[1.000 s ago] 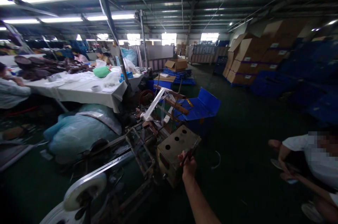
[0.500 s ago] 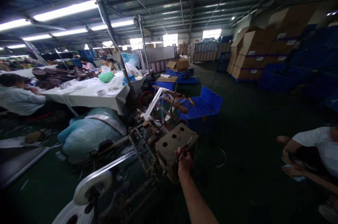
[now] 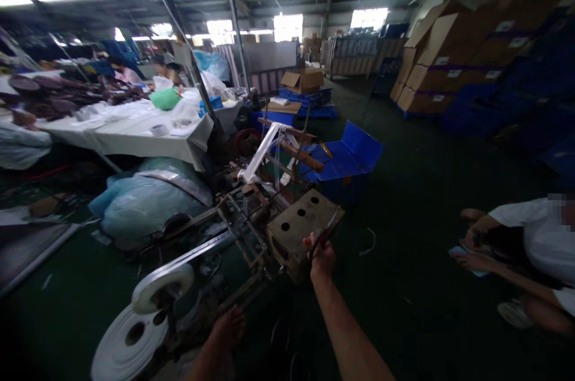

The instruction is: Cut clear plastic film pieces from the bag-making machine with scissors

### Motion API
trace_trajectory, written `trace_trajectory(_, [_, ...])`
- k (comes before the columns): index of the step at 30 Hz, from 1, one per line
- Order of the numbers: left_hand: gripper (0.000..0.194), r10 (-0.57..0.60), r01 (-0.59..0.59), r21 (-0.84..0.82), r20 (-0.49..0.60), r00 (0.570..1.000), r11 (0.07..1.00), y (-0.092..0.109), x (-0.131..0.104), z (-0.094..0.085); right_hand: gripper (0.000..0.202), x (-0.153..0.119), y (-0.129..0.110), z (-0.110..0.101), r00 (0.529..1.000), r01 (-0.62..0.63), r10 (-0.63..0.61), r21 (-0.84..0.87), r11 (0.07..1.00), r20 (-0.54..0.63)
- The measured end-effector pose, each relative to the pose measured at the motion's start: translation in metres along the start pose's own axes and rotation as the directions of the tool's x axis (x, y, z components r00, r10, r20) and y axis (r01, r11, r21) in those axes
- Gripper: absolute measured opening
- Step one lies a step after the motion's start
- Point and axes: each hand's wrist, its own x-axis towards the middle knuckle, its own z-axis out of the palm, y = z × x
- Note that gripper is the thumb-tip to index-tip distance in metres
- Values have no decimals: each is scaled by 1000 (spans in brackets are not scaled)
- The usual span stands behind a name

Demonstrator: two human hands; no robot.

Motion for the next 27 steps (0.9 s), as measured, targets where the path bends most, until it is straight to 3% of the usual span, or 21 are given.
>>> trace_trajectory(2, [20,-37,66,-110,248,968,992,15,13,34,48,1,2,2,999,-30,30,-2,1000,-24])
trace_trajectory(6, [29,-114,144,-59,357,927,988,37,32,99,48,2,4,8,995,-58,57,-9,998,-83])
trace_trajectory(9, [33,-194,229,-49,379,905,972,38,40,128,47,2,4,13,991,-63,61,-16,998,-118])
trace_trajectory(15, [35,-279,327,-57,402,872,943,38,47,149,47,4,7,16,984,-80,76,-22,997,-159])
trace_trajectory(23, [42,-373,464,-116,440,817,878,39,59,159,52,6,9,13,984,-101,94,-40,994,-149])
trace_trajectory(27, [42,-365,473,-130,471,803,872,38,64,163,52,7,8,13,983,-114,105,-56,992,-153])
